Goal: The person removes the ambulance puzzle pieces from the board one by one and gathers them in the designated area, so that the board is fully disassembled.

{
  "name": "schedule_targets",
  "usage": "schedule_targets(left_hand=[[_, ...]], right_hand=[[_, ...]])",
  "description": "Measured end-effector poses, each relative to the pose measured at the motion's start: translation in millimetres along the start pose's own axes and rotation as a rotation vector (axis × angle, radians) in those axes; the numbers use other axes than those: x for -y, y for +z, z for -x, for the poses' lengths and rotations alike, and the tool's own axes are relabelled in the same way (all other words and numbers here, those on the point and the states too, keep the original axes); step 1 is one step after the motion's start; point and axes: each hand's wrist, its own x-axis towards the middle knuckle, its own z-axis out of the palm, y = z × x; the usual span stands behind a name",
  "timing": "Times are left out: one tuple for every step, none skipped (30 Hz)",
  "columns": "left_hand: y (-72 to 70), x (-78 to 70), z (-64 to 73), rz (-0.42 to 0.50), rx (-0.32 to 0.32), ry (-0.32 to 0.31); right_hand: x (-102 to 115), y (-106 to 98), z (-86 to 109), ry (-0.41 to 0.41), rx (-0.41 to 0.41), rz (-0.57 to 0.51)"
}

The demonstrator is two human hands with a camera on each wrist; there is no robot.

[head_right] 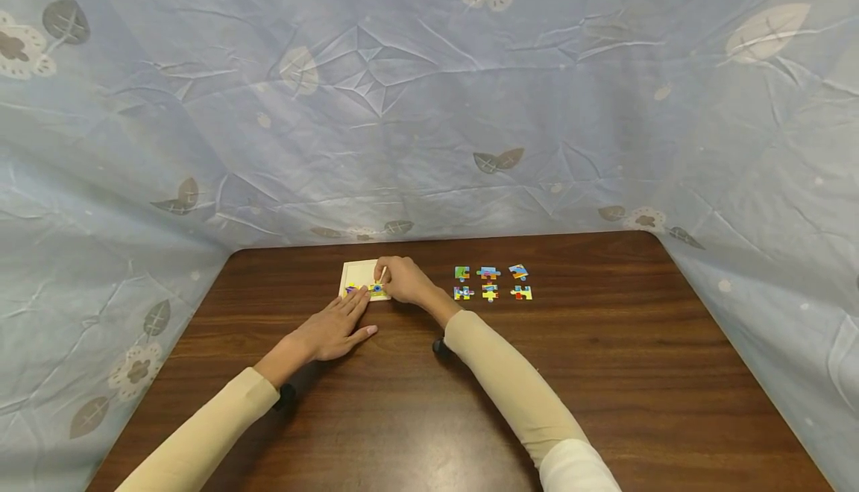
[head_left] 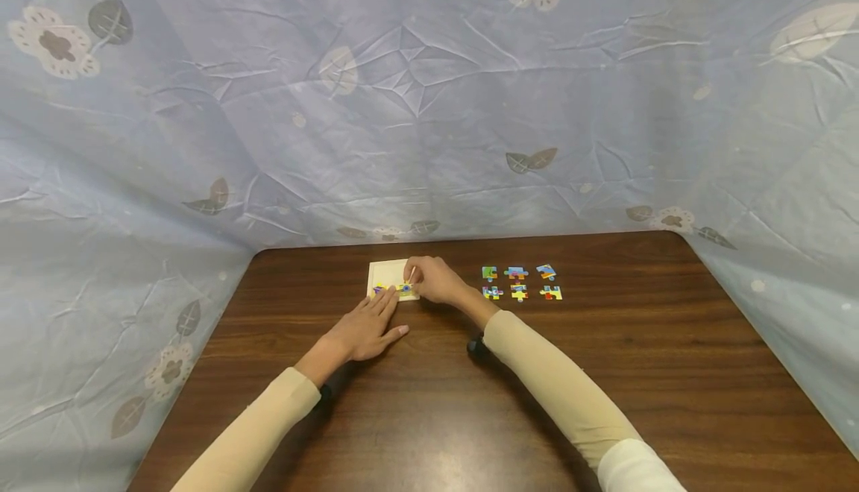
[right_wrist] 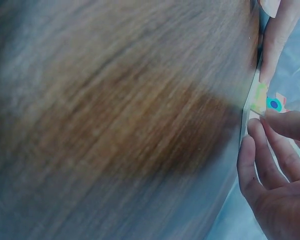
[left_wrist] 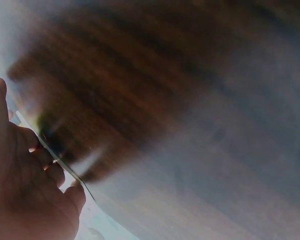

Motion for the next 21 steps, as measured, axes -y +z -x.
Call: schedule_targets(left_hand=[[-0.2,0.2,0.0,0.003,-0.001,0.001],[-0.2,0.5,0.1,0.003,-0.002,0.003],[-0.3,0.5,0.5,0.003,0.000,0.005],[-0.3,0.7,0.7,0.002,0.001,0.006],[-0.4,0.9,1.0,0.001,0.001,0.007],[-0.7,0.7,1.1,0.002,0.002,0.009],[-0.9,0.4,1.2,0.000,0.001,0.010],[-1.2,0.2,1.3,0.001,-0.004,0.013],[-1.7,-0.1,1.3,0.003,-0.007,0.014],[-2.1,-0.2,1.2,0.004,-0.012,0.016],[-2.5,-0.4,1.1,0.004,-0.015,0.018],[-2.7,-0.4,1.0,0.002,-0.016,0.020],[-2.8,-0.4,1.0,-0.003,-0.017,0.021],[-2.8,-0.1,0.9,-0.005,-0.018,0.022],[-2.7,-0.1,0.8,-0.009,-0.018,0.023],[-2.5,0.0,0.8,-0.010,-0.017,0.024],[-2.5,-0.1,0.8,-0.010,-0.015,0.025],[-2.3,0.0,0.7,-0.011,-0.015,0.026],[-2.1,0.1,0.7,-0.009,-0.016,0.028],[-2.0,0.2,0.7,-0.006,-0.017,0.029],[-1.7,0.3,0.8,-0.006,-0.016,0.029]], right_hand=[[-0.5,0.3,-0.4,0.002,-0.003,0.000],[-1.3,0.5,-0.8,0.006,-0.003,-0.003],[-2.0,0.6,-1.1,0.010,-0.004,-0.003],[-2.7,0.7,-1.5,0.013,-0.005,-0.002],[-3.2,0.4,-1.8,0.019,-0.006,-0.006],[-3.8,-0.2,-2.0,0.025,-0.010,-0.012],[-4.1,-1.1,-2.0,0.032,-0.018,-0.021],[-4.3,-2.6,-1.7,0.040,-0.026,-0.035],[-4.1,-4.4,-1.3,0.045,-0.039,-0.048],[-3.5,-6.8,-0.6,0.052,-0.052,-0.067],[-3.0,-9.4,0.4,0.060,-0.068,-0.088],[-2.5,-12.3,1.6,0.067,-0.081,-0.110],[-1.5,-15.4,3.2,0.074,-0.090,-0.134],[-0.8,-18.5,4.9,0.077,-0.095,-0.153],[-0.1,-21.7,6.8,0.078,-0.100,-0.169],[0.6,-25.1,9.0,0.079,-0.103,-0.187],[1.3,-28.6,11.4,0.077,-0.104,-0.201],[1.9,-32.2,14.0,0.073,-0.102,-0.218],[2.4,-35.9,16.9,0.065,-0.101,-0.235],[2.6,-39.8,20.0,0.052,-0.099,-0.254],[2.8,-43.8,23.3,0.042,-0.098,-0.276]])
